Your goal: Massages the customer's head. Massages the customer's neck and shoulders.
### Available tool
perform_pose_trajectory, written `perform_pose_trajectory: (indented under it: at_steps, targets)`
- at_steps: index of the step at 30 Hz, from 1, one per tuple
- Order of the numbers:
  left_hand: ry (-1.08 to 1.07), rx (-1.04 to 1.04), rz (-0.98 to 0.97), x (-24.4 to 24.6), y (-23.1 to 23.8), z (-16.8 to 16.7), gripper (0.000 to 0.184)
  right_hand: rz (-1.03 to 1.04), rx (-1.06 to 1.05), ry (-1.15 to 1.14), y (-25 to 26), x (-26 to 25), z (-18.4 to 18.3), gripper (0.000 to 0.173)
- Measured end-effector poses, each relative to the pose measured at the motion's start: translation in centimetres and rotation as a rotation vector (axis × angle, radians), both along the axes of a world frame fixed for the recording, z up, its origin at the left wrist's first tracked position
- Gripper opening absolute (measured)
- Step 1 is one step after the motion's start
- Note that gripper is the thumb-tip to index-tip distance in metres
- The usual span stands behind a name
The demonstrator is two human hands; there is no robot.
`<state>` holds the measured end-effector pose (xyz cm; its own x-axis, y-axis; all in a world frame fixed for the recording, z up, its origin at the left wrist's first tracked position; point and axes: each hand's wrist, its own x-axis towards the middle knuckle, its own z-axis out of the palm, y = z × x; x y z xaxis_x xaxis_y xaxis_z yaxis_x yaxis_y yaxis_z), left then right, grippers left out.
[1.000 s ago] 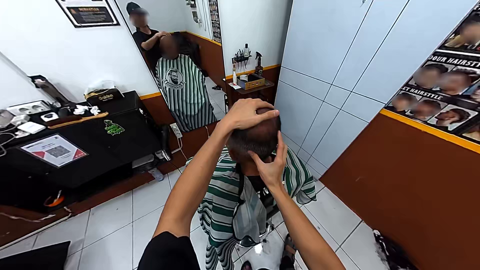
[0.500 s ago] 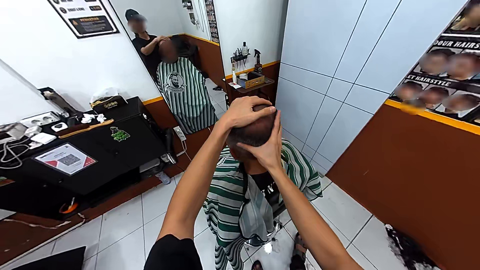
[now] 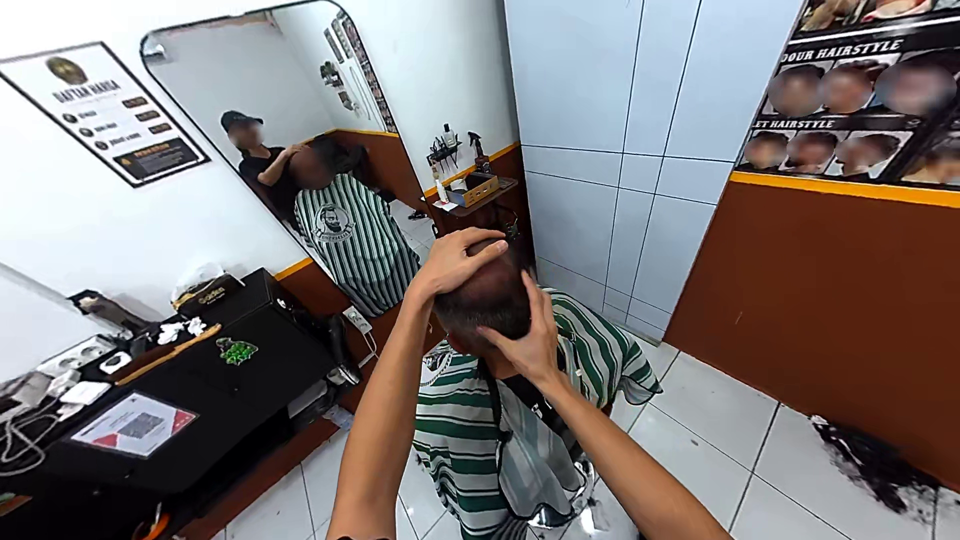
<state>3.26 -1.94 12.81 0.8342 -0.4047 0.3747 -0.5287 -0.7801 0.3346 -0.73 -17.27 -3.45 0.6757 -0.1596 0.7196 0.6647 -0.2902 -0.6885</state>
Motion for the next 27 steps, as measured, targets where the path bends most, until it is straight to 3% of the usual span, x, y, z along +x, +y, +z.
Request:
perform_pose_trajectory:
  at_steps: [2,6,7,10,12,17,18,21,23,27]
  targets:
    - [-0.001,0.004,0.0,-0.3,0.0,0.0,0.057,0.01,0.001,0.016,0.0,-0.6,-0.2,0.105]
    - [0.001,0.021,0.009,-0.2,-0.4,0.1,0.056,0.038,-0.067,0.105,0.7,0.3,2.7,0.14]
    - [0.002,0.021,0.014,-0.1,-0.4,0.0,0.055,0.021,-0.069,0.092,0.8,0.5,2.8,0.14]
    - [0.015,0.015,0.021,0.3,0.1,0.0,0.055,-0.019,-0.013,-0.003,0.3,0.2,0.3,0.109]
    - [0.011,0.023,0.013,0.6,0.2,0.0,0.055,-0.005,0.006,-0.011,0.0,-0.2,-0.3,0.098]
    - [0.004,0.019,0.0,-0.3,-0.7,0.3,0.055,-0.024,-0.08,0.08,1.2,0.4,2.4,0.137]
    - [0.001,0.02,0.002,-0.3,-0.7,0.4,0.055,-0.047,-0.073,0.054,1.3,0.5,2.1,0.134]
    - [0.015,0.024,0.009,0.3,-0.2,0.2,0.056,-0.09,-0.001,-0.061,0.9,0.1,-0.8,0.102]
    - [0.027,0.026,0.016,0.5,-0.2,0.2,0.056,-0.084,0.004,-0.07,0.6,-0.4,-1.1,0.096]
    - [0.05,0.033,0.04,0.7,-0.5,0.0,0.06,-0.054,-0.1,0.077,0.8,0.0,2.0,0.131]
